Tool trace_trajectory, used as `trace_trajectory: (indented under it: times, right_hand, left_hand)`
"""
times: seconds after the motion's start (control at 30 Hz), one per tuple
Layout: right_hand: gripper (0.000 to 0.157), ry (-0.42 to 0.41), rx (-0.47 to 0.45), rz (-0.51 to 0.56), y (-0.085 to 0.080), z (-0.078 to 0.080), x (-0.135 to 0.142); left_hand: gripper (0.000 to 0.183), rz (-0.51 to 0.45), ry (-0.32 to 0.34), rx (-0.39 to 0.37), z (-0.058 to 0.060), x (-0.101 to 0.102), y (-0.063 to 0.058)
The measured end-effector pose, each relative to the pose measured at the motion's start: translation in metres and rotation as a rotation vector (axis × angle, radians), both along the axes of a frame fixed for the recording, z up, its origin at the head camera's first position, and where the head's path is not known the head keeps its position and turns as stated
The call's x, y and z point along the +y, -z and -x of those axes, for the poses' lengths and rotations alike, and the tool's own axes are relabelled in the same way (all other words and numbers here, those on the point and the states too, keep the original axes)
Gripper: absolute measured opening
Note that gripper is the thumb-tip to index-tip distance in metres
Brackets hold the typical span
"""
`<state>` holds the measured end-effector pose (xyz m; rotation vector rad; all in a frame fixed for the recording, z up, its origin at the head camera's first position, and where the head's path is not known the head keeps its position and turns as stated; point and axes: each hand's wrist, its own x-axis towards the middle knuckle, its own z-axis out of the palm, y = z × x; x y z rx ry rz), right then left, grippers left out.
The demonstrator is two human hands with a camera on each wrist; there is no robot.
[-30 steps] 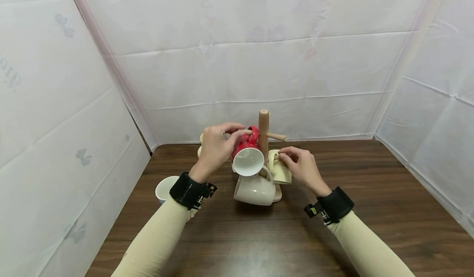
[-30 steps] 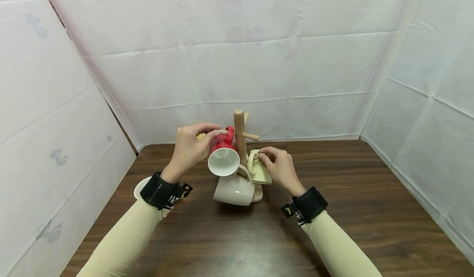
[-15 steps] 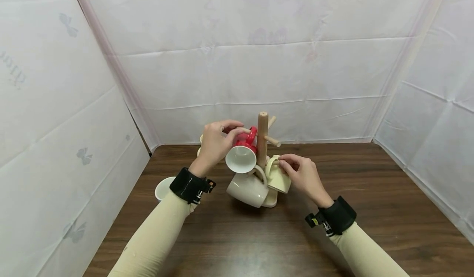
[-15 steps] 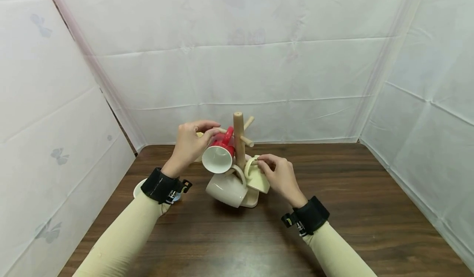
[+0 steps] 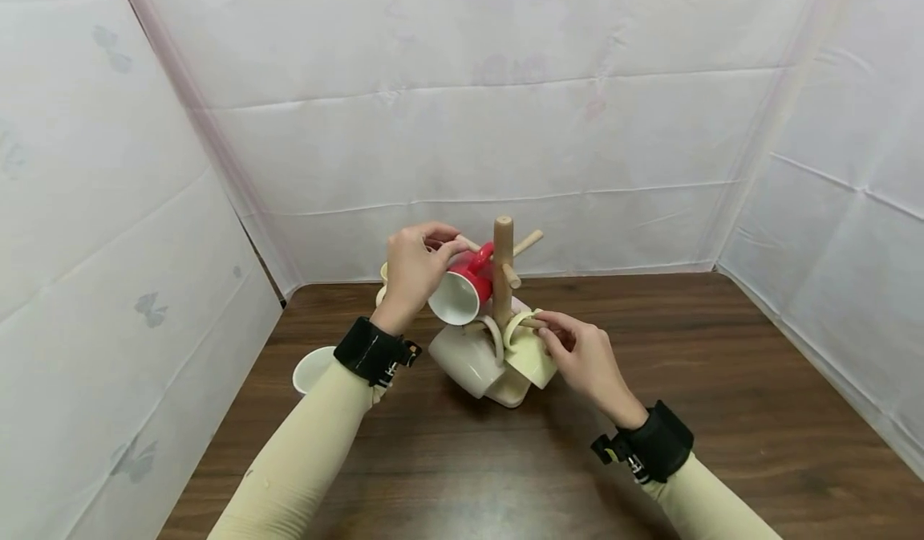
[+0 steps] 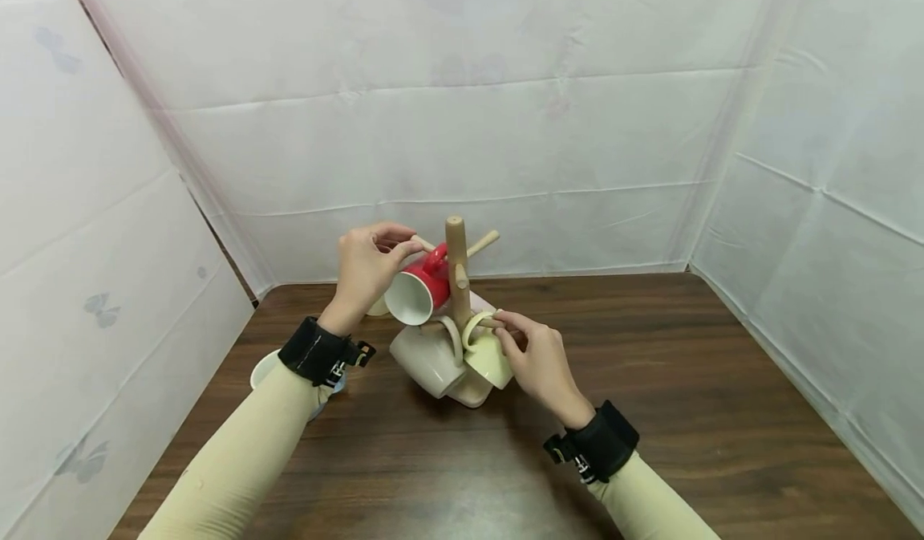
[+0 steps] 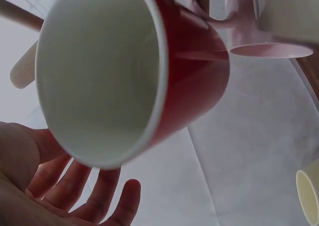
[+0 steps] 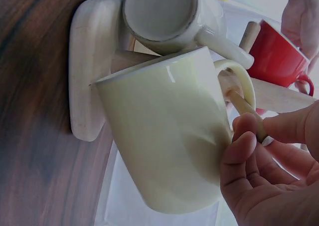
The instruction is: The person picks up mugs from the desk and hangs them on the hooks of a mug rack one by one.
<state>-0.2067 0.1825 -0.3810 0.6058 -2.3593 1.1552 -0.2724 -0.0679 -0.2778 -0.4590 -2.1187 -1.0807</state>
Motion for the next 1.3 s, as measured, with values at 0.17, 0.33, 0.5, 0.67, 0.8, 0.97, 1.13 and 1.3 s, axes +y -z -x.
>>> trace_trajectory:
  times: [0.17,0.33,0.5,0.67,0.8,0.97,1.13,1.3]
  right_hand:
    - [0.027,-0.013,0.012,0.011,0.001,-0.001,-0.004]
    - [0.026,-0.003,0.041,-0.003,0.002,0.000,-0.005]
    - [0.027,-0.004,0.050,-0.013,0.002,0.002,-0.006]
    - [0.027,-0.014,0.060,-0.015,0.001,0.004,-0.007]
    - [0.028,-0.039,0.067,-0.032,0.001,0.007,-0.008]
    - [0.030,-0.075,0.060,-0.051,0.000,0.010,-0.008]
    - [0.029,-0.088,0.118,-0.068,-0.002,0.012,-0.008]
    - [0.028,-0.091,0.167,-0.069,-0.002,0.013,-0.008]
  left_hand:
    - [0.017,-0.006,-0.028,-0.022,0.000,-0.003,0.000]
    - [0.019,0.005,-0.021,-0.014,-0.002,-0.005,0.000]
    - [0.019,0.031,-0.006,0.007,-0.004,-0.008,0.001]
    - [0.020,0.053,0.033,0.018,-0.005,-0.012,0.001]
    - [0.019,0.076,0.047,0.018,-0.008,-0.019,0.001]
    - [0.020,0.119,0.044,-0.002,-0.014,-0.030,0.002]
    - [0.023,0.181,0.021,-0.026,-0.020,-0.044,0.005]
    - [0.027,0.245,-0.019,-0.057,-0.027,-0.059,0.009]
